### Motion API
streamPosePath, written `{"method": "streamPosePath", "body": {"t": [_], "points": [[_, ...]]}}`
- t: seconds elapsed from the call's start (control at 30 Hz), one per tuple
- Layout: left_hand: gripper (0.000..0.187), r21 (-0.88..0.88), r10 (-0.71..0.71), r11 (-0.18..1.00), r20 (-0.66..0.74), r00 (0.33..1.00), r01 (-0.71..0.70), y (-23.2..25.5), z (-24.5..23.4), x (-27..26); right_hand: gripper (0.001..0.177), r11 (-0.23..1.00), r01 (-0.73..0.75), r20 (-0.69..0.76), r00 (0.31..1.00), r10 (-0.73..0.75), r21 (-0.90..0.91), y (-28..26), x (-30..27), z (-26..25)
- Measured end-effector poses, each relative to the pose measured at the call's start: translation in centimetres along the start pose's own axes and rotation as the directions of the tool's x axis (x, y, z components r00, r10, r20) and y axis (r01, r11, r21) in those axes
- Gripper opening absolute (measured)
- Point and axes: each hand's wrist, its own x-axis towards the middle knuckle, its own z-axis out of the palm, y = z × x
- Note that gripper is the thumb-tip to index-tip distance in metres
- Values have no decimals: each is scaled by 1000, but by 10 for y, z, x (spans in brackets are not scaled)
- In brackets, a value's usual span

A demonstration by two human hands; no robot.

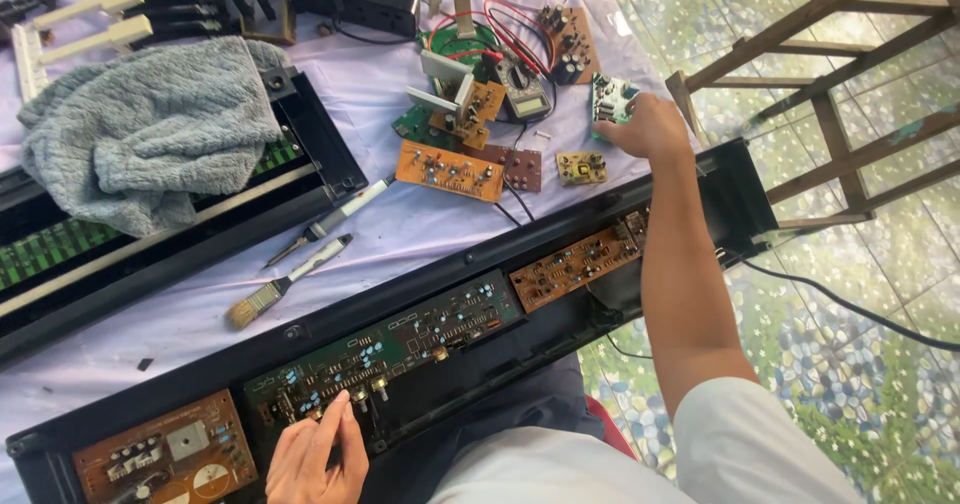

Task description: The person works on a disassembled electronic device, likely an air conditioner, placed on a table. They use a screwdriver to tighten screws on a circuit board and then use their hands to align and fit the board into the device's casing.

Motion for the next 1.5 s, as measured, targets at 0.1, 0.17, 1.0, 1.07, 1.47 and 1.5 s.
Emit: {"method": "streamPosePath", "body": {"t": [0.1, 0.17, 1.0, 1.07, 1.47, 1.5], "points": [[12, 11, -1, 1000, 9, 1000, 1, 0, 1, 0, 74, 999, 39, -38, 999, -38, 17, 13, 7, 15], [12, 6, 8, 1000, 15, 1000, -8, 0, 2, 1, 73, 999, 34, -38, 999, -34, 7, 11, 5, 15], [9, 19, 8, 1000, -15, 1000, -8, 0, 1, 0, 32, 835, 522, -360, 823, -440, 174, -15, -113, -29], [9, 28, 20, 999, -29, 999, -20, -3, 4, -2, 30, 693, 690, -323, 717, -617, 208, -32, -159, -32], [7, 74, -32, 997, -26, 999, 34, 0, 6, -3, 56, 447, 875, -145, 475, -868, 186, -36, -259, 72], [8, 76, -65, 995, -50, 997, 69, 1, 7, -3, 50, 462, 870, -166, 488, -857, 173, -35, -259, 80]]}}
